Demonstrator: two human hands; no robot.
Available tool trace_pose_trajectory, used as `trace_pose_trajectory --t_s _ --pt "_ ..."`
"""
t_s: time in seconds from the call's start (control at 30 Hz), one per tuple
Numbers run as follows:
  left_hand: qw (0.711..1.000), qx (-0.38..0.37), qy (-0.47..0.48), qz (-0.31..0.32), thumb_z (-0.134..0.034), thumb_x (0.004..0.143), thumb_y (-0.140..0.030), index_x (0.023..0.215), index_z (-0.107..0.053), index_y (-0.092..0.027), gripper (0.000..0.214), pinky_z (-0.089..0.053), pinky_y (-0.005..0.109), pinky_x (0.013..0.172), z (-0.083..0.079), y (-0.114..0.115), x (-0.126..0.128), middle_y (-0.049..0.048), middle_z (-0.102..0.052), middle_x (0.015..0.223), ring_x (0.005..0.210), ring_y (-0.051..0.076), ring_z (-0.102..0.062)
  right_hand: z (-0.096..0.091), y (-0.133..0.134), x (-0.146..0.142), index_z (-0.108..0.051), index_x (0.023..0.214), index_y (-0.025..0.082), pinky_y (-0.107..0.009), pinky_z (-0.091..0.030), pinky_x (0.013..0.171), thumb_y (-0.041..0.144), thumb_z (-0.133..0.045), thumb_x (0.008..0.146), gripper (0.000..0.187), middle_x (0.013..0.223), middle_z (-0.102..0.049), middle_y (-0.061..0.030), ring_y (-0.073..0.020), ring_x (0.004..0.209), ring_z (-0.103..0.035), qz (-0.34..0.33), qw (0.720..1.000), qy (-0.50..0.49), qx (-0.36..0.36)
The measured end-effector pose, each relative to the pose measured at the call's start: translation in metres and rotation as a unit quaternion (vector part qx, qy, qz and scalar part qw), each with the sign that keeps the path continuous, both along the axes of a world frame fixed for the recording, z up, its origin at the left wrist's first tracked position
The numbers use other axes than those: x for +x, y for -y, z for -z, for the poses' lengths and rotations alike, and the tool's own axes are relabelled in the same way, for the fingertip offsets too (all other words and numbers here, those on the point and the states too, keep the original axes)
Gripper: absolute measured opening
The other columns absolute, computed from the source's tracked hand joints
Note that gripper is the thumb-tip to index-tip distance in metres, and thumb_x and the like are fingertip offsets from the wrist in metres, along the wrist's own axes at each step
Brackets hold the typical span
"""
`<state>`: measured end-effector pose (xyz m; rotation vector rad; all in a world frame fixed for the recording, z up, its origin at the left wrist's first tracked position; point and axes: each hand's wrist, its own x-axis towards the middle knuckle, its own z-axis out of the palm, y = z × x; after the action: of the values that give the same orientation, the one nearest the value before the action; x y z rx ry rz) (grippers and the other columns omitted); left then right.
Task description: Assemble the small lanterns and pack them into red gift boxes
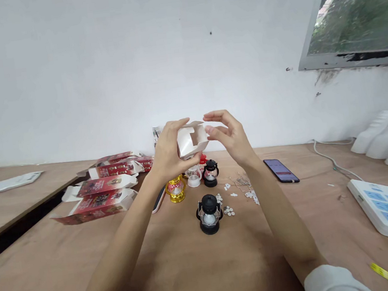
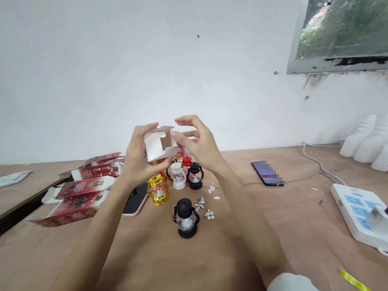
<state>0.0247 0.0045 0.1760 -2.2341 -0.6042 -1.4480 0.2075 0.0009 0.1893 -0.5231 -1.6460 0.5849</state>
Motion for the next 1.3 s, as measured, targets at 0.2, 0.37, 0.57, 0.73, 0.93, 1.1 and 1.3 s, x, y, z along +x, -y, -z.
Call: trace_pose_trajectory --t_s 0.2,0.37,0.57,0.73,0.93,1.1,1.3 --pt "0.998 0.040 0.008 -0.038 -0.071 0.071 -0.037 0.123 -0.041 -0.021 0.063 -0.048 0.043 0.083 0.012 -0.024 -0.006 0.0100 -0.051 0.110 0.101 0.026 -0.052 0.001 0.006 -0.007 -0.059 0.098 0.020 -0.036 -0.057 0.072 0.040 -0.067 0.075 0.032 0.103 -0.064 -0.0064 -0.0184 0.091 -0.063 0.014 0.998 0.038 -0.044" --pt "0.998 0.050 0.021 -0.024 -0.064 0.078 -0.042 0.118 -0.044 -0.022 0.049 -0.047 0.043 0.083 0.015 -0.028 -0.009 0.0088 -0.052 0.106 0.100 0.025 -0.051 0.001 0.008 -0.008 -0.059 0.097 0.020 -0.034 -0.058 0.069 0.025 -0.062 0.075 0.023 0.086 -0.063 -0.0008 -0.0122 0.068 -0.063 0.034 0.997 0.016 -0.074" --pt "0.996 0.073 0.042 -0.026 -0.065 0.076 -0.035 0.111 -0.050 -0.024 0.039 -0.048 0.041 0.079 0.012 -0.018 -0.006 0.0057 -0.051 0.100 0.093 0.022 -0.053 -0.002 0.009 -0.004 -0.061 0.094 0.021 -0.032 -0.058 0.070 0.029 -0.056 0.083 0.015 0.091 -0.062 -0.0019 -0.0114 0.073 -0.063 -0.048 0.994 0.022 -0.099" --pt "0.996 0.076 0.045 -0.006 -0.065 0.075 -0.031 0.098 -0.054 -0.025 0.026 -0.049 0.038 0.076 0.008 -0.011 -0.004 0.0041 -0.050 0.097 0.091 0.020 -0.054 -0.001 0.009 -0.004 -0.062 0.095 0.023 -0.034 -0.056 0.075 0.037 -0.062 0.083 0.019 0.099 -0.063 -0.0024 -0.0143 0.087 -0.062 -0.099 0.991 0.057 -0.069" --pt "0.995 0.097 0.034 -0.014 -0.067 0.071 -0.028 0.094 -0.053 -0.025 0.027 -0.048 0.039 0.076 0.005 -0.005 -0.002 0.0047 -0.054 0.096 0.090 0.021 -0.056 -0.001 0.012 -0.004 -0.061 0.087 0.022 -0.036 -0.054 0.079 0.039 -0.073 0.072 0.026 0.098 -0.063 -0.0020 -0.0172 0.094 -0.061 -0.077 0.995 0.060 -0.033" --pt "0.994 0.104 0.016 -0.030 -0.067 0.069 -0.028 0.094 -0.051 -0.025 0.029 -0.048 0.040 0.076 0.004 0.000 -0.001 0.0051 -0.056 0.098 0.091 0.022 -0.056 -0.002 0.018 -0.006 -0.059 0.083 0.020 -0.035 -0.053 0.076 0.032 -0.074 0.069 0.023 0.095 -0.064 -0.0002 -0.0137 0.079 -0.061 -0.038 0.997 0.055 -0.047" --pt "0.993 0.116 0.003 -0.001 -0.067 0.070 -0.029 0.098 -0.049 -0.024 0.033 -0.050 0.039 0.075 0.001 0.003 -0.003 0.0055 -0.057 0.098 0.091 0.022 -0.056 -0.004 0.027 -0.011 -0.059 0.081 0.020 -0.031 -0.052 0.064 0.024 -0.073 0.068 0.019 0.091 -0.065 0.0002 -0.0110 0.068 -0.060 -0.008 0.997 0.048 -0.067"
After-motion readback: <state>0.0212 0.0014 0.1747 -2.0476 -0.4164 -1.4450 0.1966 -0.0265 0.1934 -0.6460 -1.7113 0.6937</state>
